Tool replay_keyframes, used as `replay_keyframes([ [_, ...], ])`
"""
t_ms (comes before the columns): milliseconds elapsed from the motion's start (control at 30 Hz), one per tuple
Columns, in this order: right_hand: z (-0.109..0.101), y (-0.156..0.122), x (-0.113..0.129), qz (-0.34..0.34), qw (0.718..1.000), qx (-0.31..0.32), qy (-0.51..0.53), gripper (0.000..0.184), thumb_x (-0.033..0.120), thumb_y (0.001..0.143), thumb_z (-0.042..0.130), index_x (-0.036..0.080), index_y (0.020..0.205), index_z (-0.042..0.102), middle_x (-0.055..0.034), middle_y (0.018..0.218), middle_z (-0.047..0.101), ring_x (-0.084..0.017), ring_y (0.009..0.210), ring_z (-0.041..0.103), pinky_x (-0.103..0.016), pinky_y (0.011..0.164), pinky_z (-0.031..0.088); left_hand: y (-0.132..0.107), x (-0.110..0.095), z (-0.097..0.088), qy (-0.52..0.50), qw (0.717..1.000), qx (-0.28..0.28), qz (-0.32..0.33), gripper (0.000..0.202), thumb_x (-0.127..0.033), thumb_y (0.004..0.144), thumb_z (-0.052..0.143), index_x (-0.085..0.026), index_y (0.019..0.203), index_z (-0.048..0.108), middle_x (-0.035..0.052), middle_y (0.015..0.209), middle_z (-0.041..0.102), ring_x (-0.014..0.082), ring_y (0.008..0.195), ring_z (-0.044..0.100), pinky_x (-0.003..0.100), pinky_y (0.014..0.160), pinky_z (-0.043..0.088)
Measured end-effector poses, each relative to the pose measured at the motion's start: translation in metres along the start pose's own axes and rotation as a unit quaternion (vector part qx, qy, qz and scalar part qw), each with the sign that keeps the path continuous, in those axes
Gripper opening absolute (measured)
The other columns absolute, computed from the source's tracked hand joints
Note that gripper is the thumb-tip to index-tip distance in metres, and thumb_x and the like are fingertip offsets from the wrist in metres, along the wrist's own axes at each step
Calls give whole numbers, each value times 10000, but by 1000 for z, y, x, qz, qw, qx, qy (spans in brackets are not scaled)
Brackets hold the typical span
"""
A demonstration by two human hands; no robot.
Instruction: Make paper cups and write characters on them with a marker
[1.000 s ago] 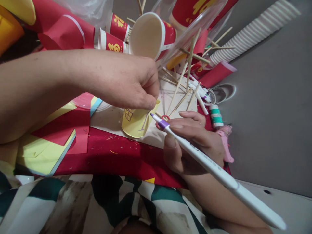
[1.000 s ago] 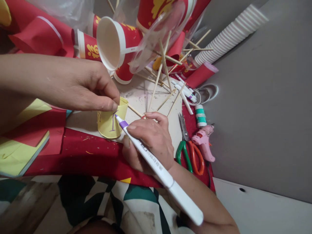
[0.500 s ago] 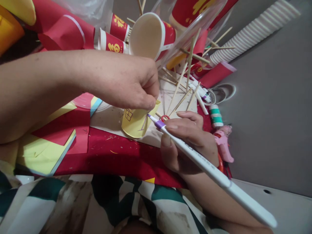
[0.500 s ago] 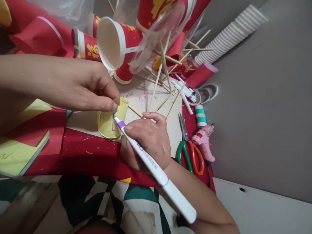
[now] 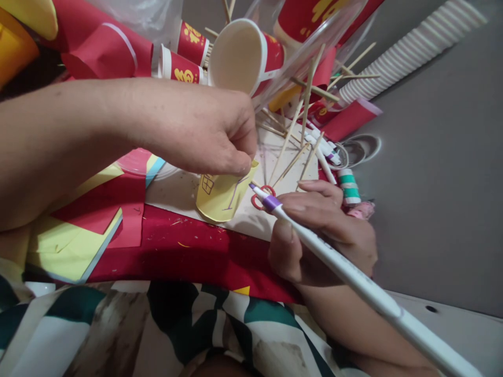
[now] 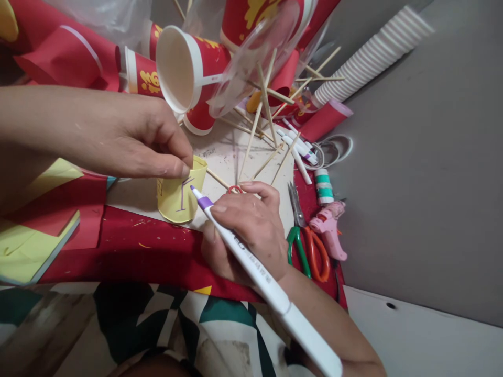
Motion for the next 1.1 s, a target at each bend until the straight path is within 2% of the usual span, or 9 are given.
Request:
replay_keyframes([
  [67, 0, 2, 4, -24, 999, -22, -2, 210, 240, 872, 663, 272, 1071, 607, 7, 821, 748, -210, 688, 726, -495, 907, 546, 0, 1, 1, -1, 1000, 6, -12, 380, -299, 941, 411, -99, 895, 731, -54, 571, 408, 58, 572, 435, 208, 640, 348],
  [167, 2, 7, 8, -1, 1000, -13, -3, 157, 228, 908, 620, 304, 1045, 604, 28, 816, 738, -195, 687, 723, -479, 920, 544, 0, 2, 2, 3, 999, 24, -36, 412, -308, 946, 378, -91, 859, 718, -62, 541, 397, 35, 534, 364, 206, 618, 325],
  [267, 4, 10, 10, -1, 1000, -6, 2, 159, 190, 893, 630, 293, 1011, 601, 32, 800, 730, -181, 659, 714, -452, 915, 540, -1, 1, 2, 3, 999, 27, -26, 444, -336, 942, 347, -83, 833, 695, -72, 529, 383, 20, 529, 340, 193, 615, 320],
  [433, 6, 11, 12, -19, 999, -30, 1, 153, 167, 877, 622, 279, 978, 598, 47, 767, 717, -168, 630, 712, -428, 906, 536, -3, 0, 2, -36, 998, 31, -28, 459, -378, 934, 359, -65, 845, 682, -73, 540, 358, 25, 566, 353, 210, 658, 339],
  [633, 10, 10, 12, -18, 998, -52, -2, 141, 167, 869, 610, 269, 964, 593, 60, 735, 708, -149, 598, 703, -424, 896, 531, -3, 1, 2, -65, 996, 35, -44, 429, -405, 935, 407, -69, 839, 656, -63, 595, 351, 67, 679, 469, 254, 753, 394],
  [800, 13, 9, 12, -12, 999, -43, -6, 166, 158, 880, 617, 279, 989, 589, 49, 737, 705, -155, 603, 706, -438, 903, 534, -4, 2, 2, -56, 996, 31, -62, 424, -407, 923, 413, -79, 812, 659, -51, 605, 368, 86, 710, 499, 263, 753, 404],
  [900, 13, 9, 11, -10, 999, -43, -14, 172, 157, 882, 623, 286, 991, 589, 46, 749, 713, -160, 604, 708, -446, 891, 548, -3, 2, 1, -41, 998, 18, -49, 415, -411, 919, 431, -83, 832, 670, -52, 623, 384, 87, 710, 524, 246, 741, 401],
  [1033, 4, 6, 4, -2, 998, -62, -33, 153, 205, 856, 662, 254, 992, 613, 23, 771, 742, -188, 627, 723, -478, 859, 579, -4, 1, 1, -46, 998, 19, -32, 426, -396, 935, 415, -79, 840, 684, -61, 556, 394, 49, 586, 406, 228, 673, 358],
  [1100, -1, 3, 1, 16, 998, -41, -35, 166, 242, 855, 690, 260, 1004, 618, 25, 779, 746, -201, 646, 726, -509, 876, 579, -4, 1, 2, -55, 998, 26, -33, 421, -382, 933, 412, -83, 845, 695, -59, 534, 401, 45, 553, 347, 228, 640, 338],
])
Point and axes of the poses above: each hand's wrist, its own y-axis towards the middle knuckle, its own z-axis out of the palm, x = y × z, the point moved 3 cm from there along y, towards the middle knuckle
